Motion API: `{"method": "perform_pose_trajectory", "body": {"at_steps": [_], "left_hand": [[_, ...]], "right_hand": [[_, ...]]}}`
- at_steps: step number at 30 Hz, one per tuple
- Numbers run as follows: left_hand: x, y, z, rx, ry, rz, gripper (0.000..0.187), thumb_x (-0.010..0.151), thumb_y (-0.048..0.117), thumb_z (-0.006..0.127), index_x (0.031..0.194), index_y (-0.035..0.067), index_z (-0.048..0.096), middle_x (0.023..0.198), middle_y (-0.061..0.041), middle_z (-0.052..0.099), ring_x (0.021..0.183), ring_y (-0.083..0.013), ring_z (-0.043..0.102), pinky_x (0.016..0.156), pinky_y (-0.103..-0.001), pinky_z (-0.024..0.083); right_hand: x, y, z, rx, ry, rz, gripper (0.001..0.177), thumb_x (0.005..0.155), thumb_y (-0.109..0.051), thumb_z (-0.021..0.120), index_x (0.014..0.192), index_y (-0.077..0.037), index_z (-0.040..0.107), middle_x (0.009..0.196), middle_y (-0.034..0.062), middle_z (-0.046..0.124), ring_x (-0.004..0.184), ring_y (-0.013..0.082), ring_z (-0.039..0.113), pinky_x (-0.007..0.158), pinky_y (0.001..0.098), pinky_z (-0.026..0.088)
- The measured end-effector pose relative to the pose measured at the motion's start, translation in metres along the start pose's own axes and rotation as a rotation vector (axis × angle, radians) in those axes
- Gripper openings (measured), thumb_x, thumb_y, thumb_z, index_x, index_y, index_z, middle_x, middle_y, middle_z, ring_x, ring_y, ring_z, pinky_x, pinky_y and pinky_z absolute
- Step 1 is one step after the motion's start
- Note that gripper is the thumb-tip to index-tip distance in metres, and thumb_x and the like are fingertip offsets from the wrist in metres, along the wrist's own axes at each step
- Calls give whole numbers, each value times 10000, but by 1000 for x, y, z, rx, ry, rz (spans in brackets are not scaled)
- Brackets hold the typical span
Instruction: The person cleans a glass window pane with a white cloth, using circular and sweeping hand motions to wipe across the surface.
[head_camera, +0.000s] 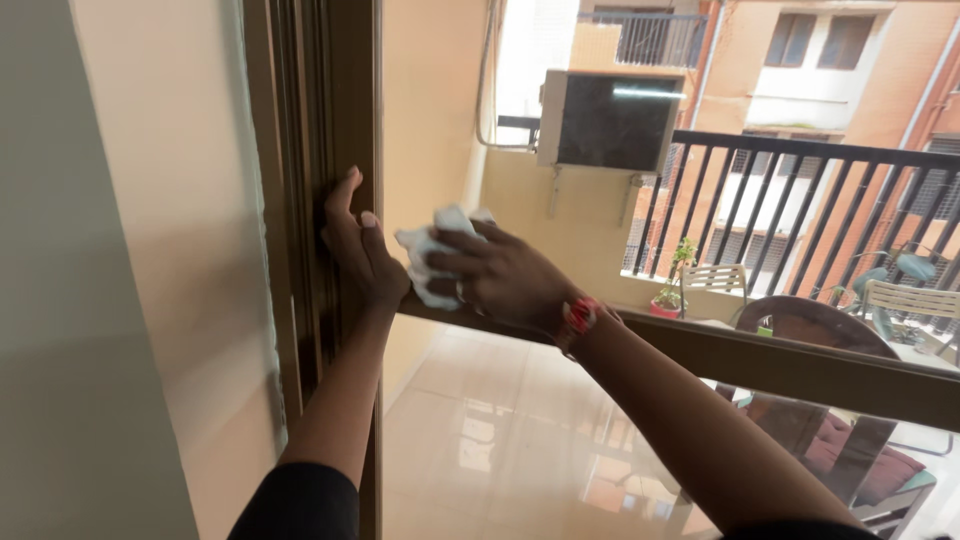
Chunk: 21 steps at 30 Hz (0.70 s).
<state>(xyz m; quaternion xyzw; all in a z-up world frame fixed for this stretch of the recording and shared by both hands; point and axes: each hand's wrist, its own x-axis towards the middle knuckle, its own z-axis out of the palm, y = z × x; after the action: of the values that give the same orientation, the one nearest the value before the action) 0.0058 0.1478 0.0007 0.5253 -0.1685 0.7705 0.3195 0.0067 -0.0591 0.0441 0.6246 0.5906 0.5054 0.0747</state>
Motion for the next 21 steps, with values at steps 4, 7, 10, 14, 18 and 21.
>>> {"method": "perform_pose_trajectory", "body": {"at_steps": [4, 7, 10, 14, 18, 21], "left_hand": [[1, 2, 1, 186, -16, -10, 491, 1117, 339, 326, 1423, 47, 574, 1399, -189, 617, 1321, -350, 584, 1099, -490, 412], [2, 2, -5, 215, -92, 53, 493, 1134, 368, 312, 1416, 67, 584, 1413, -178, 569, 1326, -339, 567, 1116, -475, 418], [1, 7, -5, 272, -131, 51, 496, 1172, 417, 321, 1454, 93, 569, 1456, -189, 496, 1388, -363, 515, 1168, -469, 392], [-8, 33, 24, 370, -19, -80, 511, 1090, 446, 372, 1422, 145, 616, 1454, -133, 525, 1390, -334, 508, 1118, -492, 291], [-8, 75, 64, 173, -67, -51, 490, 1072, 480, 402, 1378, 165, 619, 1392, -74, 593, 1327, -253, 547, 1097, -452, 298], [-6, 112, 98, 32, -99, -7, 487, 1075, 511, 404, 1360, 179, 617, 1355, -60, 623, 1283, -228, 573, 1048, -417, 336]], "right_hand": [[-39, 35, -38, -28, 20, -87, 314, 943, -180, 595, 1200, -285, 742, 1458, -7, 603, 1416, 223, 498, 1181, 516, 386], [-74, 70, -74, 379, 59, 514, 357, 997, -45, 545, 1311, -156, 674, 1358, 68, 649, 1288, 263, 588, 1089, 436, 484], [-118, 108, -128, -58, 411, 387, 354, 1041, 34, 556, 1334, -119, 683, 1392, 92, 664, 1325, 275, 616, 1131, 427, 521], [-142, 108, -144, -574, 522, 398, 160, 1138, -121, 764, 1290, -99, 722, 1391, 59, 685, 1378, 326, 629, 1167, 459, 511], [-158, 72, -121, -213, 391, 424, 273, 1067, -180, 769, 1327, -186, 687, 1368, 65, 677, 1329, 287, 618, 1099, 465, 536], [-166, 64, -111, -196, -46, 208, 435, 811, -243, 780, 1236, -270, 689, 1412, 57, 644, 1356, 303, 545, 1028, 526, 484]]}}
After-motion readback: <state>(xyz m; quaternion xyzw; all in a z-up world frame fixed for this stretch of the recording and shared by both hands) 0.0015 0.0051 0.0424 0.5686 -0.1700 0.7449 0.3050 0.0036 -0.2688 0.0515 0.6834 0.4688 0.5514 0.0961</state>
